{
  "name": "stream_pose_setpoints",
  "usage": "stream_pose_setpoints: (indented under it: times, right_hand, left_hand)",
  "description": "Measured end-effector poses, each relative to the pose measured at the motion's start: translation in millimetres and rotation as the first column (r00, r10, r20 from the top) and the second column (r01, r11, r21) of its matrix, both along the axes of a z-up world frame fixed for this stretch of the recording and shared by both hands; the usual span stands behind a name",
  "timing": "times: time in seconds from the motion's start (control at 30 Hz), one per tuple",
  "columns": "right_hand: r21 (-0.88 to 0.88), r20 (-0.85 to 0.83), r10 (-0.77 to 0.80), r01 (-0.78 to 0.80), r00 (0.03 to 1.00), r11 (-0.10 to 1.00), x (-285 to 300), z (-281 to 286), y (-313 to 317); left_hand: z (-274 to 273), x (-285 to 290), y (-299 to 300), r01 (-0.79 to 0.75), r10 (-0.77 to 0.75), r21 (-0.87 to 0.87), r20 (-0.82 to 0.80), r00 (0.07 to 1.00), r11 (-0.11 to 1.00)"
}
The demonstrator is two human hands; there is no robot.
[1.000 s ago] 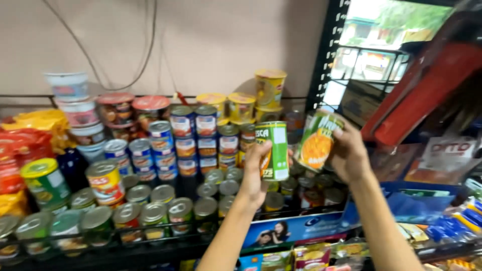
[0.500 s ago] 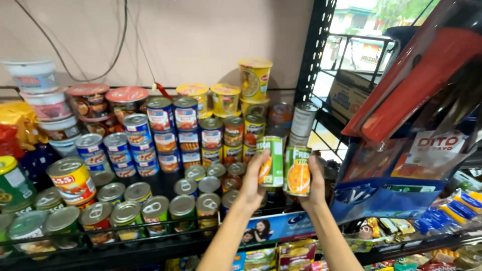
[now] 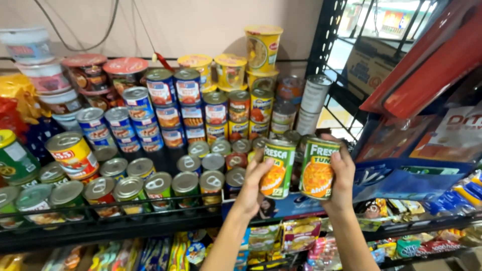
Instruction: Organizing and packing canned goods into a cardboard box and onto a shelf.
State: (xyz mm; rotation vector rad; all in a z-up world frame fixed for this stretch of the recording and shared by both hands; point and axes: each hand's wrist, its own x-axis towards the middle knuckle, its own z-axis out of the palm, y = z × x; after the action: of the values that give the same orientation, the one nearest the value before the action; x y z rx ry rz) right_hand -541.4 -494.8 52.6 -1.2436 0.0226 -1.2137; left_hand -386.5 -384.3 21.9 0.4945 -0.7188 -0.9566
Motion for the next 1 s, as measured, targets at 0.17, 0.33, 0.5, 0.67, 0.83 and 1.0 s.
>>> stream_pose_setpoints:
  times: [0.17,0.33,0.5,0.67,0.83,1.0]
  right_hand:
    - [-0.289,0.096,-0.225,0.244,0.970,0.926,-19,0,11]
    - [-0.401,0.258,-0.368,0.446,0.893,0.800,-42,10,22]
    - [-0.296,0.246,-0.382,0.444,0.891,0.846,-57,33,36]
    - [-0.265,0.296,-0.465,0.540,0.834,0.799,-67,22,27]
    - [-0.301,0.264,-0.579,0.636,0.772,0.711,-76,13,20]
    - [-0.274,0.241,-0.545,0.595,0.803,0.756,-88,18,17]
  left_hand:
    - [-13,-10,8,-0.067,0.084,-0.088,0.200,0.976,0.994]
    - [-19,-16,10,-0.047,0.101,-0.151,0.377,0.921,0.987]
    - [-26,-33,10,0.052,0.008,-0.129,0.429,0.903,0.990]
    - [-13,-54,14,0.075,0.000,-0.105,0.582,0.813,0.992]
    - [-16,-84,4,0.178,-0.093,-0.109,0.532,0.842,0.978]
    - [-16,-107,-6,0.276,-0.229,-0.091,0.348,0.909,0.957]
